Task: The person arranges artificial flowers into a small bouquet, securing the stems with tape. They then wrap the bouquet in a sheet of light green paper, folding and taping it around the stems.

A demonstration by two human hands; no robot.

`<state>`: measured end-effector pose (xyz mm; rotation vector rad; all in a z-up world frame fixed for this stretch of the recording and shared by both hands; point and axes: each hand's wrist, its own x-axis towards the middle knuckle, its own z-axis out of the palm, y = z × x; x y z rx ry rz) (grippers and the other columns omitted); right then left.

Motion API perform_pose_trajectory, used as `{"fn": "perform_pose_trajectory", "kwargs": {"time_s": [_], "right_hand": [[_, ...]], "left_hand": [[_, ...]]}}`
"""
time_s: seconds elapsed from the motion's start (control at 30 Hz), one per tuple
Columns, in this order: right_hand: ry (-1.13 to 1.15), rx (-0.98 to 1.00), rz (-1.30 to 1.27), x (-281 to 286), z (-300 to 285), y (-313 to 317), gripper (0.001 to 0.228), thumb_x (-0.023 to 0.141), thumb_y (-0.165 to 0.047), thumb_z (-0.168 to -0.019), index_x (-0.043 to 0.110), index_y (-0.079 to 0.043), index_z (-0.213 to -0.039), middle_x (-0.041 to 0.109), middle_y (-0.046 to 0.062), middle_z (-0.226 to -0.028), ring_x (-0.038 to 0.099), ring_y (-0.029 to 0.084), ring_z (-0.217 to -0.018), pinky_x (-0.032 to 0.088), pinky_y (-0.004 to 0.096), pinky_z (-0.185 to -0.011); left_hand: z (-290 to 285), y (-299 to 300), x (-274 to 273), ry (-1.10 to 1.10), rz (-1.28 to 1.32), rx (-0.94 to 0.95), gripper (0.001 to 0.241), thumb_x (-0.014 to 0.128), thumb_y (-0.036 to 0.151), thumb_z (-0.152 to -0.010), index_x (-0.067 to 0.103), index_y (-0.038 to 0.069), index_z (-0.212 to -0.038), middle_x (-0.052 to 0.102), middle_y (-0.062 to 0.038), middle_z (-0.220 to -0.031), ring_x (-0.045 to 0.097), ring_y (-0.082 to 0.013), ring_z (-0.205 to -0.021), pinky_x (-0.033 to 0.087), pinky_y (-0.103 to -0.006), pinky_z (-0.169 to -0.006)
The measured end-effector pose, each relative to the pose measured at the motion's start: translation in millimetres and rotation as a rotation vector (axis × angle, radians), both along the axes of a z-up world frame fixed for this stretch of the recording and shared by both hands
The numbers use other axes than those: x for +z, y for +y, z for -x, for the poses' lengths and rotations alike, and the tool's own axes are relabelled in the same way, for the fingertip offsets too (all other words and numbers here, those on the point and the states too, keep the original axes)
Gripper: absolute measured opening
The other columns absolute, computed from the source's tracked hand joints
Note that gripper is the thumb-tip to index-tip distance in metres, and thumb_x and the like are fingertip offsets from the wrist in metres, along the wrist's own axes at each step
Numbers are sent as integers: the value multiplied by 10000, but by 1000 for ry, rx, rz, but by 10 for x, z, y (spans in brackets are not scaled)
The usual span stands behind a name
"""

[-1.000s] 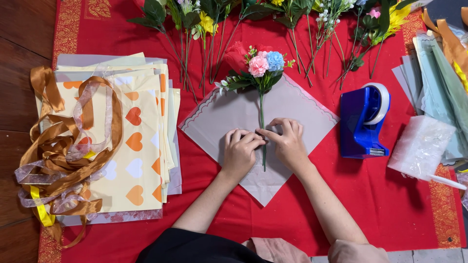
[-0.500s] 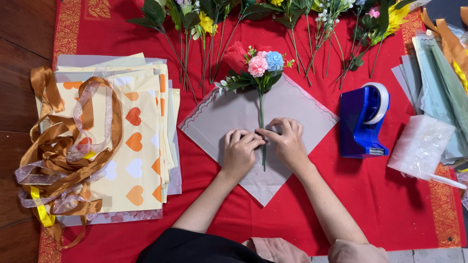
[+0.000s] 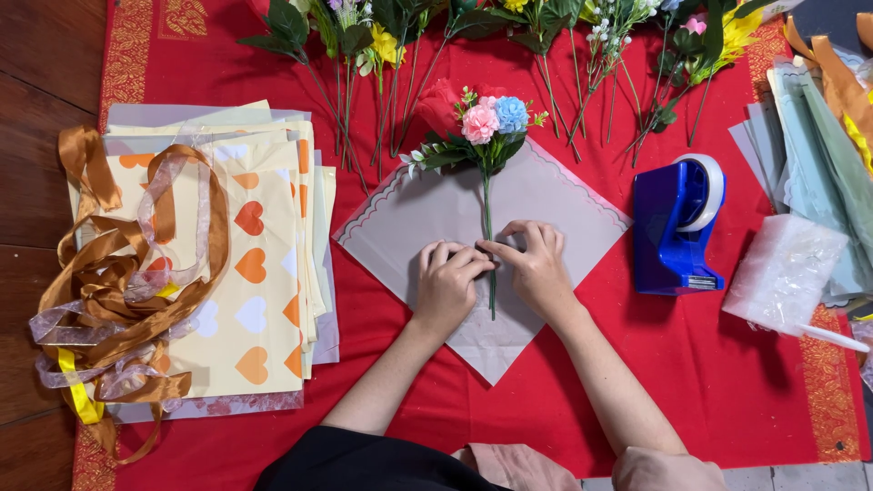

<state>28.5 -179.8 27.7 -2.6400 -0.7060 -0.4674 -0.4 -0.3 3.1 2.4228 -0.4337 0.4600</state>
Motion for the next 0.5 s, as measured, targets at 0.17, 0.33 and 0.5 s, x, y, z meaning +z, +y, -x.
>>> {"fn": "perform_pose_trajectory", "kwargs": {"time_s": [0.17,0.33,0.5], "right_hand": [[-12,7,-5,13,1,2,459,461,-15,-983,743,-347,-1133,532,-10,-1110,490,222,-1092,350,356,-929],[-48,22,-30,-68,-3,-28,464,443,-25,-999,734,-346,-1165,538,-5,-1118,504,223,-1089,362,357,-950],[-94,-31,-168,-81,-24,-79,405,471,48,-965,761,-234,-976,577,-8,-1043,551,212,-1002,405,354,-899]], "left_hand": [[2,0,6,0,-3,1,335,526,39,-866,745,291,-893,659,130,-922,573,-141,-1029,364,-421,-1089],[-1,-2,-9,-7,-4,3,326,531,37,-873,739,288,-886,658,128,-918,575,-138,-1028,364,-416,-1088],[1,-6,5,25,30,-9,368,501,32,-896,754,297,-921,679,133,-951,568,-146,-1041,350,-437,-1089]]}}
